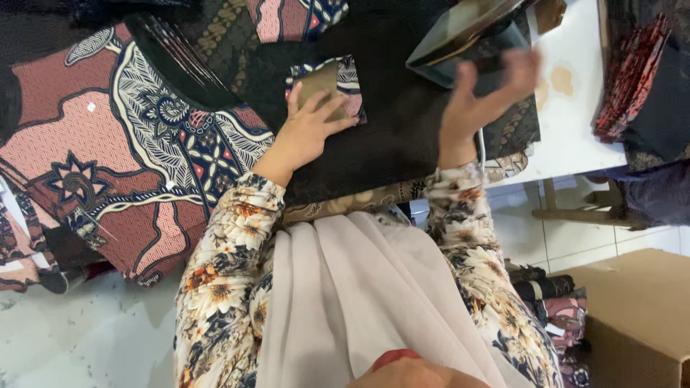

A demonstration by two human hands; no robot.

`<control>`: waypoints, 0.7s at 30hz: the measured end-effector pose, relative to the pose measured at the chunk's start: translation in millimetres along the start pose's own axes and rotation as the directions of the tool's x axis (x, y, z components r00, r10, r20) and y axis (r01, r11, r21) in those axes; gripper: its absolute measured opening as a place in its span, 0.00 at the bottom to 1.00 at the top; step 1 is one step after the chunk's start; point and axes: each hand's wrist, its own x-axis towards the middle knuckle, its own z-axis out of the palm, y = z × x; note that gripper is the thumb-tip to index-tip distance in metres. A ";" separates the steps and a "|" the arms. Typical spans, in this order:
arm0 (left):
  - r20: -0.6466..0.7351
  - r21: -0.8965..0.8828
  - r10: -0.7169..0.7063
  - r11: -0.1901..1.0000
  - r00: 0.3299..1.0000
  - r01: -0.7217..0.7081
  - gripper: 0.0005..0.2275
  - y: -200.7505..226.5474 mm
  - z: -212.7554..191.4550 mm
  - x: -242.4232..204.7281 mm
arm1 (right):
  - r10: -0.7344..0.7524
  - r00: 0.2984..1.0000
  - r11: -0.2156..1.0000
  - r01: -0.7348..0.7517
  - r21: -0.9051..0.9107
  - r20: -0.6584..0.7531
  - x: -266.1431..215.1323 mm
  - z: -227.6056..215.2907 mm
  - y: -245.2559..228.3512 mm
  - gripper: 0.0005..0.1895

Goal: The person irons a patterned garment on a table using a steam iron. They repeatedly place a small brown paper on the fabric, press it with the iron, and then remove it. The person also smooths the fabric by hand between ironing passes.

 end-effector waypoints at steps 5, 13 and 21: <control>-0.021 -0.015 -0.011 1.000 1.000 0.011 0.26 -0.8 -5.7 5.2 | 0.360 0.895 0.756 -0.446 0.479 0.264 27.6 -4.7 42.8 0.24; 0.001 -0.034 -0.043 0.999 0.999 0.043 0.28 0.2 -5.5 3.9 | -0.357 0.508 0.889 0.442 0.119 0.784 43.3 -13.8 -33.3 0.23; -0.057 0.015 -0.051 0.999 0.997 0.052 0.24 3.3 -11.4 6.5 | -0.306 0.335 0.840 0.536 0.087 0.891 5.1 17.6 -78.1 0.16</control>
